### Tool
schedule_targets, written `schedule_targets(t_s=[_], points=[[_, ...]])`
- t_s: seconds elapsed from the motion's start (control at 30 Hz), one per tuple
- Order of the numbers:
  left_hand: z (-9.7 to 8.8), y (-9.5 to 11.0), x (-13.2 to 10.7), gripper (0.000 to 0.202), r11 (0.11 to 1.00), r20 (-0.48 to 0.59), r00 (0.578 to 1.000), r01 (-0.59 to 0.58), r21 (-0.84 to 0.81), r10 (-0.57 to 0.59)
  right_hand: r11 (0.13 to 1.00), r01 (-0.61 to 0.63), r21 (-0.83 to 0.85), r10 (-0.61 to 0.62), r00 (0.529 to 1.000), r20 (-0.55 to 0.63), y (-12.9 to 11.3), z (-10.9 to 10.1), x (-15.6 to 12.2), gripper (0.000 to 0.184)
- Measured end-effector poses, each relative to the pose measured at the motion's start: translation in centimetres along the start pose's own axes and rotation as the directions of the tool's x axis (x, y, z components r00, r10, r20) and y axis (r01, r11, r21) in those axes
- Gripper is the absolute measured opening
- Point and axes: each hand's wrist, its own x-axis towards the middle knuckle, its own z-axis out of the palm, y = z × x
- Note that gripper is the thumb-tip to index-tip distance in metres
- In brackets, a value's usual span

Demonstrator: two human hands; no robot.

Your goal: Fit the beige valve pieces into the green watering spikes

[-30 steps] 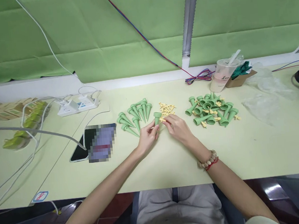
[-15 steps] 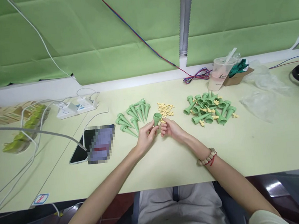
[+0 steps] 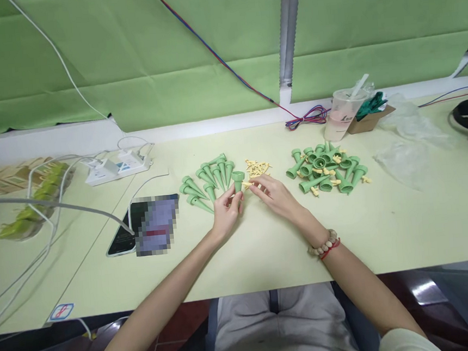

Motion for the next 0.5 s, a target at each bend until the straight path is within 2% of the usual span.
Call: schedule_targets(t_s=[0.1, 0.2, 0.37, 0.5], points=[[-0.20, -0.35, 0.05, 0.026, 1.000, 0.074, 0.997, 0.013, 0.024, -0.015, 0.981, 0.065, -0.184, -0.050, 0.995, 0.087, 0.38, -0.60, 0.04, 0.028], [-0.16, -0.65, -0.05, 0.030, 0.998, 0.139, 0.988, 0.062, -0.008, -0.061, 0.947, 0.128, -0.294, -0.082, 0.983, 0.165, 0.76, -0.67, 0.02, 0.028], [0.12, -0.26, -0.20, 0.036, 0.977, 0.225, 0.964, 0.172, -0.127, -0.141, 0.950, 0.169, -0.263, -0.123, 0.976, 0.181, 0.65, -0.04, -0.15, 0.033], [0.08, 0.25, -0.15, 0.042, 0.970, 0.199, 0.967, 0.190, -0.150, -0.158, 0.975, 0.110, -0.191, -0.079, 0.983, 0.164, 0.12, 0.13, -0.25, 0.035]])
